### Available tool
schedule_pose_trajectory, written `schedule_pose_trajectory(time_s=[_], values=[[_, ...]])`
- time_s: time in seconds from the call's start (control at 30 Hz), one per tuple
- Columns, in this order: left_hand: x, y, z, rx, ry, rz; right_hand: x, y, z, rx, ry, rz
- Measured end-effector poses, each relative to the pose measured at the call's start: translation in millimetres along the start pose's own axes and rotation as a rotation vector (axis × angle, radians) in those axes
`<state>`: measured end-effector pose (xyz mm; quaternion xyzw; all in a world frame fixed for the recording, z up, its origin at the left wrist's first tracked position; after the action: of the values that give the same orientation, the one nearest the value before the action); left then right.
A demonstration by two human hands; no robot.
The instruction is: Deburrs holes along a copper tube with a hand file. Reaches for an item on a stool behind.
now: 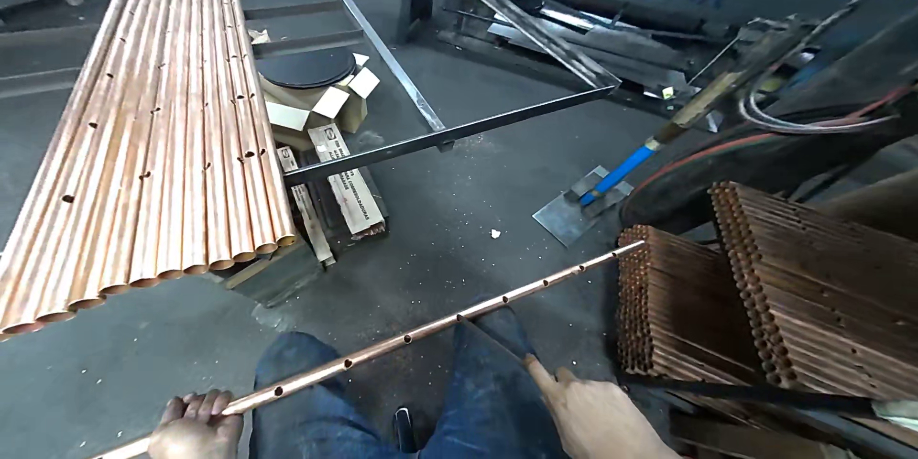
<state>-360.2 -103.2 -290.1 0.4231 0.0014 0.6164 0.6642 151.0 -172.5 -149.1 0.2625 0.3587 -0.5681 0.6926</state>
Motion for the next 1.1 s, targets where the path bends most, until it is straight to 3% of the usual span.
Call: schedule_pose_trajectory(time_s=[0.07, 0.13, 0.23, 0.3, 0.37, 0.43, 0.53, 0.63, 0.73, 0.93, 1.03, 1.1], values=[[3.4, -1.7, 4.1, 0.006, -0.013, 0.016, -4.0, -4.5, 0.0, 0.029, -0.141, -0.196], [5.3, -2.0, 7.0, 0.018, -0.034, 0.029, 3.3, -12.2, -3.6, 0.010, -0.197, -0.553], [3.0, -2.5, 10.8, 0.024, -0.113, 0.073, 31.6, -24.4, -3.7, -0.019, -0.087, -1.591], [0.2, -3.4, 12.6, 0.010, -0.165, 0.105, 37.6, -34.8, -1.8, -0.137, -0.115, -2.232], [-1.2, -8.3, 15.8, -0.010, -0.165, 0.122, 17.1, -37.4, 6.5, -0.273, -0.064, -2.436], [1.9, -9.1, 15.1, -0.008, -0.143, 0.120, -22.8, -32.4, 18.3, -0.269, 0.084, -2.247], [6.7, -5.6, 16.4, -0.001, -0.098, 0.072, -50.3, -12.1, 25.8, -0.050, 0.256, -1.605], [9.9, -6.0, 20.6, -0.010, -0.065, 0.058, -40.3, 0.3, 0.2, 0.029, 0.259, -0.758], [10.8, -10.1, 37.3, 0.002, -0.019, 0.048, -35.4, -17.6, -39.2, -0.047, 0.185, -0.305], [-4.5, 4.5, 60.1, -0.045, 0.022, 0.044, -18.2, -57.1, -105.9, -0.071, -0.014, -0.096], [-37.4, 49.6, 59.1, 0.031, 0.299, -0.148, -7.6, -60.1, -106.1, -0.081, -0.016, -0.121], [-60.6, 101.2, 66.7, 0.206, 0.498, -0.303, -2.9, -60.8, -100.6, -0.072, -0.022, -0.123]])
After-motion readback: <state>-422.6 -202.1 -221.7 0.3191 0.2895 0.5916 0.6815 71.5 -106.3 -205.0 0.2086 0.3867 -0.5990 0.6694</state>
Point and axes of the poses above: each hand's wrist, its own z-axis away from the middle knuckle, its own x-axis out of the palm, y = z × x, the point moved 4 cm from there along -z, towards the middle knuckle, and after that the axes turned 13 degrees about -x, right-handed, at the moved point
